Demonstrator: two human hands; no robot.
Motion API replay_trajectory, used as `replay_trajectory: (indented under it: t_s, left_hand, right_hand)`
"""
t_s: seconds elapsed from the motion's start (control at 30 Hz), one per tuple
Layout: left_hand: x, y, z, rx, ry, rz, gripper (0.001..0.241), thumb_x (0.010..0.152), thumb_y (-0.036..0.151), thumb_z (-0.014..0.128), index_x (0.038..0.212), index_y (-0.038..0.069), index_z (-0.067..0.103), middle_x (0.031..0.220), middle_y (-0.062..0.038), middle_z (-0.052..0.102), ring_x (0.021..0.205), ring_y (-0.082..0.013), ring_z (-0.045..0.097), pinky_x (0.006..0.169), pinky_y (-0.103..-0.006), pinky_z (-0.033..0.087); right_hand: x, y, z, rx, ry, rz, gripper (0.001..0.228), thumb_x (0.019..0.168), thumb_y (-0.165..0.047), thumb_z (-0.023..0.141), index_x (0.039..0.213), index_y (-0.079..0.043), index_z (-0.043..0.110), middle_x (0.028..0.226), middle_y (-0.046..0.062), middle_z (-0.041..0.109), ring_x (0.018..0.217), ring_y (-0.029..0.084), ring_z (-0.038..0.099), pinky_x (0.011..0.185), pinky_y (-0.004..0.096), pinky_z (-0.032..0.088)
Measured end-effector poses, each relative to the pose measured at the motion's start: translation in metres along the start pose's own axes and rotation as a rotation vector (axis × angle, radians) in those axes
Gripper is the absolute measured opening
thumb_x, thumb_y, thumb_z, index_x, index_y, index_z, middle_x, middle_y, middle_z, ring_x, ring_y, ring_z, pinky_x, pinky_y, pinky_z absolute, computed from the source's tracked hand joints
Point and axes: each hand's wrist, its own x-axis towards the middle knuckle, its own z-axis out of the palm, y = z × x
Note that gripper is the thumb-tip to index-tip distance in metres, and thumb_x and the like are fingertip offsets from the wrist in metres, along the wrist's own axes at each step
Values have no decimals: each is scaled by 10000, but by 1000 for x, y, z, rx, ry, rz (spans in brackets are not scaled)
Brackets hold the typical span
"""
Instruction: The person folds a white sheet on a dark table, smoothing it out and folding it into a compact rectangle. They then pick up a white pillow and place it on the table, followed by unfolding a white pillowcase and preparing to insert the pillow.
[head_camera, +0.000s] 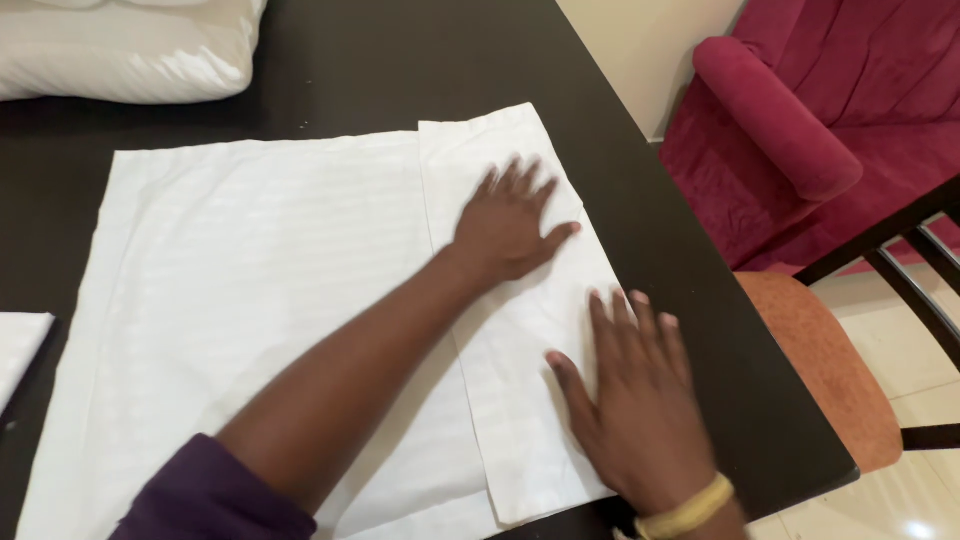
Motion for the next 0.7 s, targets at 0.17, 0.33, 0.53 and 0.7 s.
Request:
replay_trajectory:
  t_s: [0.17,0.33,0.53,0.7]
  left_hand:
    - [1,4,-13,-33,-70,-126,925,907,805,323,1617,213,289,1708,-72,191,1581,-383,77,1266,-516,37]
    - [16,-25,-31,57,-121,-275,930,878,838,296,1622,285,216,1707,-44,119,1561,-397,-6,1245,-506,2]
    - [28,2,-38,293,-170,-386,885,933,759,303,1626,224,174,1700,-67,71,1536,-505,-80,1232,-582,-87]
    - [37,33,-1,132,-113,-205,900,926,702,368,1644,185,205,1723,-135,77,1561,-472,-38,1239,-594,-58]
  right_hand:
    - [18,-7,22,279,129,-122,794,1043,-580,340,1592,-13,255,1637,284,230,1536,402,186,1230,510,141]
    - [5,2,16,240,69,-105,800,1009,-588,343,1589,-47,241,1627,261,211,1512,408,159,1191,505,146]
    - [-6,16,18,229,83,-92,819,996,-609,340,1580,-46,230,1616,281,197,1548,444,158,1207,540,162]
    - [-3,13,25,201,90,-90,823,980,-611,332,1614,-93,250,1672,263,203,1543,428,171,1167,513,151]
